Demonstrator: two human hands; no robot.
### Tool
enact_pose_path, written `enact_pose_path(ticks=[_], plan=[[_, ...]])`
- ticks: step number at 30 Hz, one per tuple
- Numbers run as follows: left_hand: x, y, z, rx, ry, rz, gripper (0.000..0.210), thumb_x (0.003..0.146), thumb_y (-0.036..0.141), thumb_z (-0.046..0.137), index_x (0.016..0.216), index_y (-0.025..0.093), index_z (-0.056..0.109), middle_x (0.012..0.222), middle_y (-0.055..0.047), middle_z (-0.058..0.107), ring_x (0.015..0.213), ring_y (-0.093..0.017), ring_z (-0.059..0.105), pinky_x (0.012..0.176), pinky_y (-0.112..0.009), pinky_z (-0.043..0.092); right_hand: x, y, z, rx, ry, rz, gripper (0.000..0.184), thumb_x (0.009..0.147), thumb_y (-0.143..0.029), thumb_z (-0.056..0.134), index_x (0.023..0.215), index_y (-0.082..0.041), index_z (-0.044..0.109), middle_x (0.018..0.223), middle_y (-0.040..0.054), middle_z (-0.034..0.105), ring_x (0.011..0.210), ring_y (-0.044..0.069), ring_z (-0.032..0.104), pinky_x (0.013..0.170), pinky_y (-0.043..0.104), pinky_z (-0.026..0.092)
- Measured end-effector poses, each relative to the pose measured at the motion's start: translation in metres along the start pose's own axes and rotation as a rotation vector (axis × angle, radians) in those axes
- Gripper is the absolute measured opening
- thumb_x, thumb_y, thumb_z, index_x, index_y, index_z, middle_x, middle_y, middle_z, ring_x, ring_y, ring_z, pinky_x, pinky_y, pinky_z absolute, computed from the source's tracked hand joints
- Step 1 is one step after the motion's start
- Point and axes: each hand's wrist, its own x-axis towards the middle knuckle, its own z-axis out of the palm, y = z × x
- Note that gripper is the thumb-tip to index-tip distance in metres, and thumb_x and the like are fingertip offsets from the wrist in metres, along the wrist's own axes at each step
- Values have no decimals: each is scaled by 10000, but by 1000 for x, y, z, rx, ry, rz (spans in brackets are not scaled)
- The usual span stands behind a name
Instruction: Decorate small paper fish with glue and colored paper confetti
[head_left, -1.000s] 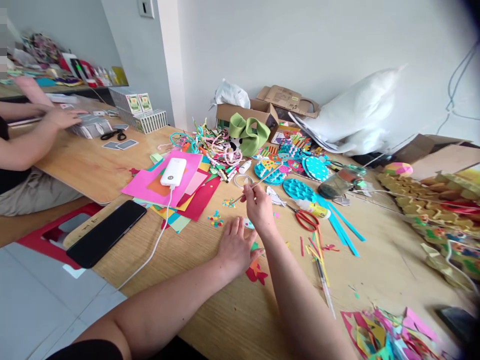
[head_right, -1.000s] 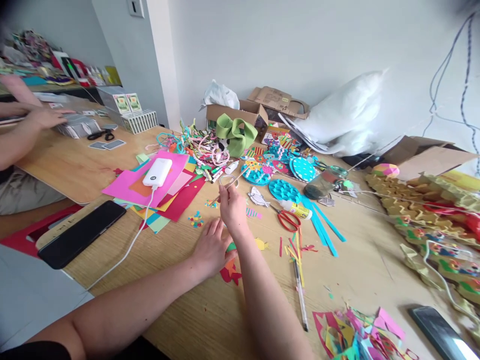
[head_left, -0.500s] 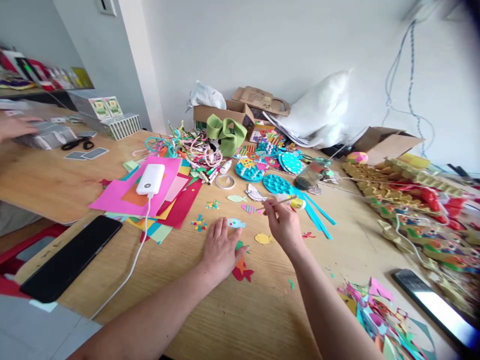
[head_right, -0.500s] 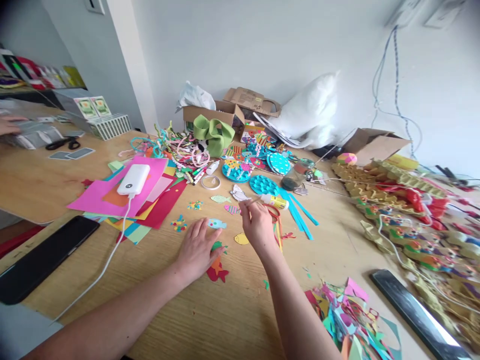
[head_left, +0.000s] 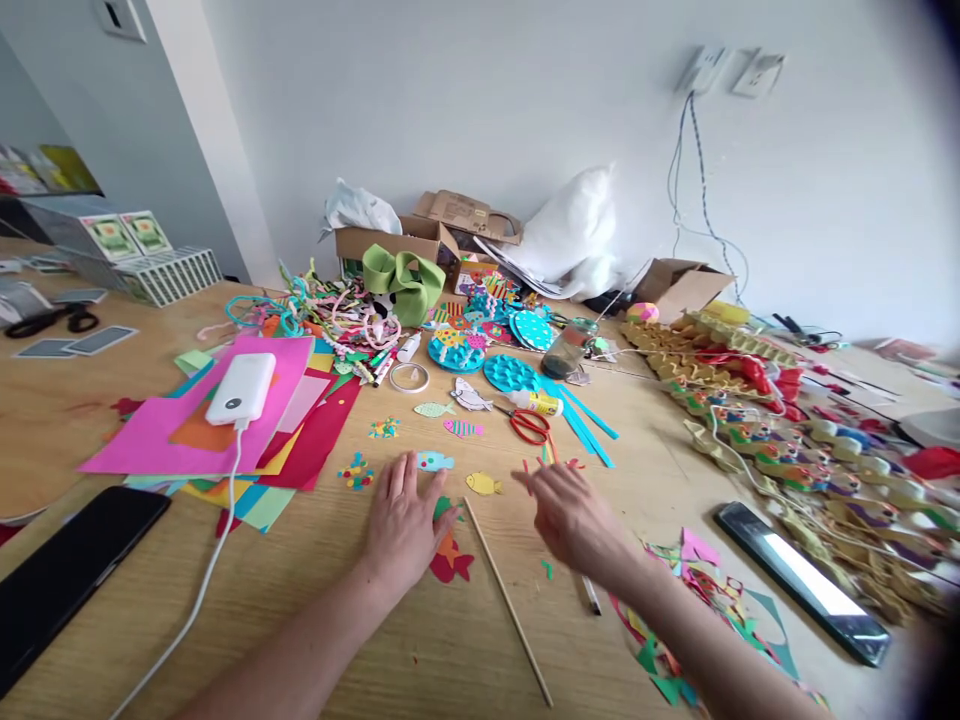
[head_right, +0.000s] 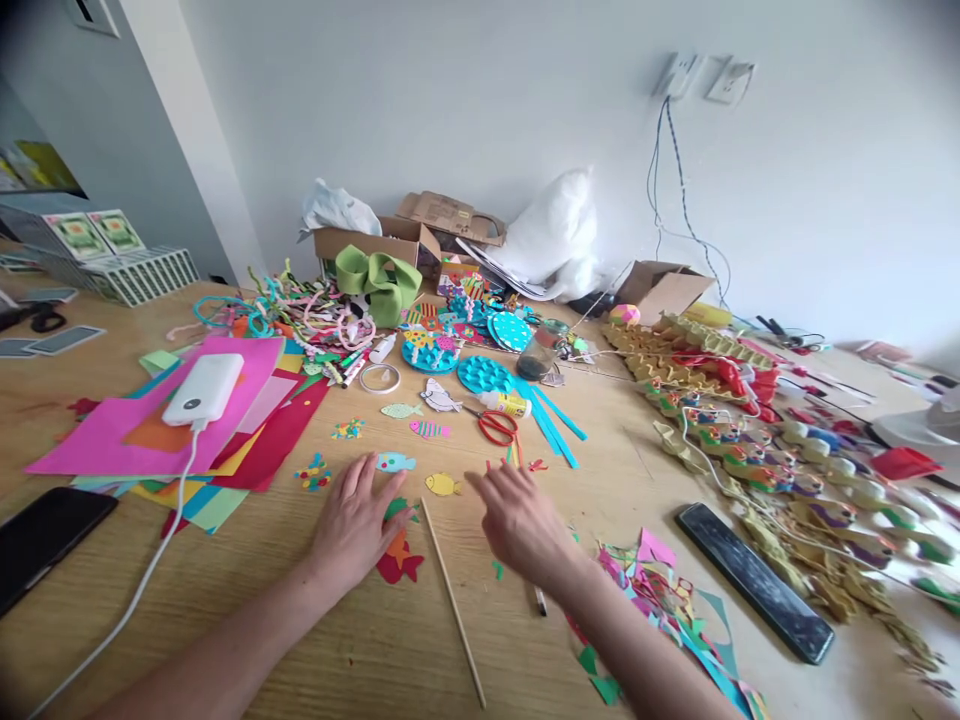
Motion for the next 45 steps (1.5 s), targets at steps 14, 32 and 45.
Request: enact_pose_path(ticks=[14,32,45], plan=[[-1,-1,4,-14,3,-5,489,932,547,481,1330,286,594,1421,-160,483,1325,-345,401,1089,-523,338,87,144,54,-86,-229,454,310,820,-63,556,1117,-121,625,1083,184,642,978,303,621,784,363,466],[0,0,-5,-26,-55,-12,514,937,549,463,1348,263,578,1406,-173,487,1305,-357,405,1095,-536,322,36,36,21,262,-58,181,424,906,-176,448,1328,-217,438,1343,184,497,1163,295,582,925,471,518],[2,-2,-4,-91,-8,-34,430,942,491,495,1296,284,625,1333,-168,465,1273,-353,405,1070,-529,363,35,39,4,327,44,263,389,902,-226,456,1289,-202,477,1187,147,577,1108,277,597,885,399,514]])
